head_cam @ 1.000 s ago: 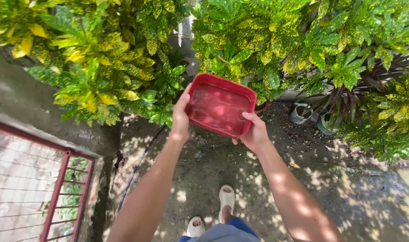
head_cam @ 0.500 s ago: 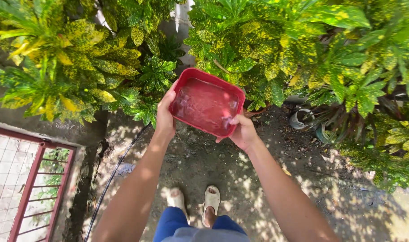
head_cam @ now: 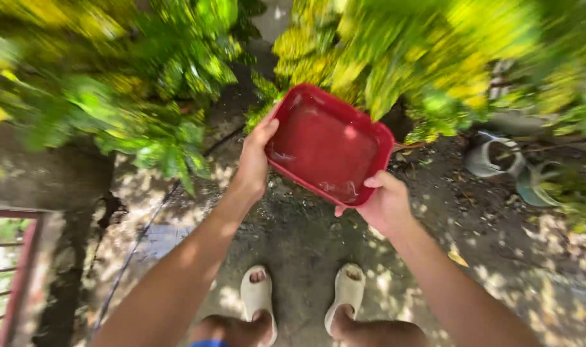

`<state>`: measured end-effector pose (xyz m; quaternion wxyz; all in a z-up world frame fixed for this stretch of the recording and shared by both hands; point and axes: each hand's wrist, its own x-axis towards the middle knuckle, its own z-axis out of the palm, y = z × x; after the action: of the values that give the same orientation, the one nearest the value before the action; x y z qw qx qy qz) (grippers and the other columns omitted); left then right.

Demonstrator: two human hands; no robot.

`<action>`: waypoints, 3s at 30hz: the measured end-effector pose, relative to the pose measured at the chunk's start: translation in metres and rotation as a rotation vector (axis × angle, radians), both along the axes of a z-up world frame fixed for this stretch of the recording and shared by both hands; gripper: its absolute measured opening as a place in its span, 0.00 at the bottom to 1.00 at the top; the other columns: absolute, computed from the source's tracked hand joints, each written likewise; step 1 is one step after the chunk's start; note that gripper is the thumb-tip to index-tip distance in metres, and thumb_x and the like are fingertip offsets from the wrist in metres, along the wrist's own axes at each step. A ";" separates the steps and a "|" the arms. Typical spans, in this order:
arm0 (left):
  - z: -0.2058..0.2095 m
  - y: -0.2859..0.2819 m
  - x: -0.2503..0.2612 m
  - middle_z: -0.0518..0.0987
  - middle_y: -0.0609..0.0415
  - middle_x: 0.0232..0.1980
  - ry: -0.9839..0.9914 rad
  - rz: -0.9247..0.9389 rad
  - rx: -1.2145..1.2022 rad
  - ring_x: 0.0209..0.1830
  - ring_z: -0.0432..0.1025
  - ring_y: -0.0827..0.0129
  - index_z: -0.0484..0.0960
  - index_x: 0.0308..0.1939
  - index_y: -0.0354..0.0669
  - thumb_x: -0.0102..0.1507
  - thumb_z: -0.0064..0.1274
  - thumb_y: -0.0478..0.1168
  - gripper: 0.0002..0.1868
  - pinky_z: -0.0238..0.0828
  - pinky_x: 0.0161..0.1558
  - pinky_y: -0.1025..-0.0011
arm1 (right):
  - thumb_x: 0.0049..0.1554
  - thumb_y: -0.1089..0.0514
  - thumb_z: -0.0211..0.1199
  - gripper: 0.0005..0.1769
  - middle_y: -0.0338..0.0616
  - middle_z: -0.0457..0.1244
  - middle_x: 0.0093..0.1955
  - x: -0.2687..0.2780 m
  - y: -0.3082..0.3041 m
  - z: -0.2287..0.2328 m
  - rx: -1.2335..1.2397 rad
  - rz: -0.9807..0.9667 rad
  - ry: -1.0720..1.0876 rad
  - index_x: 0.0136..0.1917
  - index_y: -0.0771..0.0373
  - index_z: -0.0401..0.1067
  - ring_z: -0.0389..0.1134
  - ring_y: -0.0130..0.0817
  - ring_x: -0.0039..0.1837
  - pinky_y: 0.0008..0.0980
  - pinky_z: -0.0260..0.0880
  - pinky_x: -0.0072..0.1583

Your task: Watering various potted and ground plants in an outdoor garden using a red container filled from a water bucket.

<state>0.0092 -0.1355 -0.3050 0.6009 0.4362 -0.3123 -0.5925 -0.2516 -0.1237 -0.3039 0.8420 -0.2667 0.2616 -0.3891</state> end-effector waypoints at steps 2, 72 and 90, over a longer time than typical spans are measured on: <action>-0.053 -0.023 -0.003 0.75 0.53 0.70 -0.009 -0.030 -0.027 0.69 0.68 0.63 0.68 0.75 0.47 0.69 0.40 0.49 0.30 0.57 0.71 0.63 | 0.48 0.57 0.55 0.40 0.56 0.62 0.68 -0.001 -0.019 -0.043 -0.038 -0.005 0.019 0.74 0.63 0.59 0.69 0.55 0.57 0.60 0.74 0.44; -0.440 -0.278 -0.054 0.80 0.48 0.54 -0.280 -0.271 0.068 0.55 0.76 0.67 0.74 0.57 0.44 0.74 0.20 0.51 0.26 0.71 0.64 0.69 | 0.49 0.57 0.49 0.37 0.44 0.60 0.72 -0.012 -0.162 -0.331 -0.384 -0.447 0.364 0.71 0.47 0.45 0.71 0.56 0.60 0.60 0.77 0.39; -0.432 -0.251 -0.092 0.79 0.47 0.62 -0.265 -0.422 -0.012 0.58 0.73 0.58 0.74 0.63 0.41 0.70 0.35 0.60 0.31 0.74 0.57 0.58 | 0.47 0.46 0.49 0.38 0.53 0.68 0.62 -0.049 -0.096 -0.296 -0.217 -0.480 0.273 0.68 0.61 0.64 0.72 0.50 0.52 0.52 0.72 0.41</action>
<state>-0.0829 -0.3867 -0.7369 0.4202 0.4317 -0.4761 -0.6406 -0.3008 -0.2193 -0.6002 0.6496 -0.3357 0.3847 -0.5633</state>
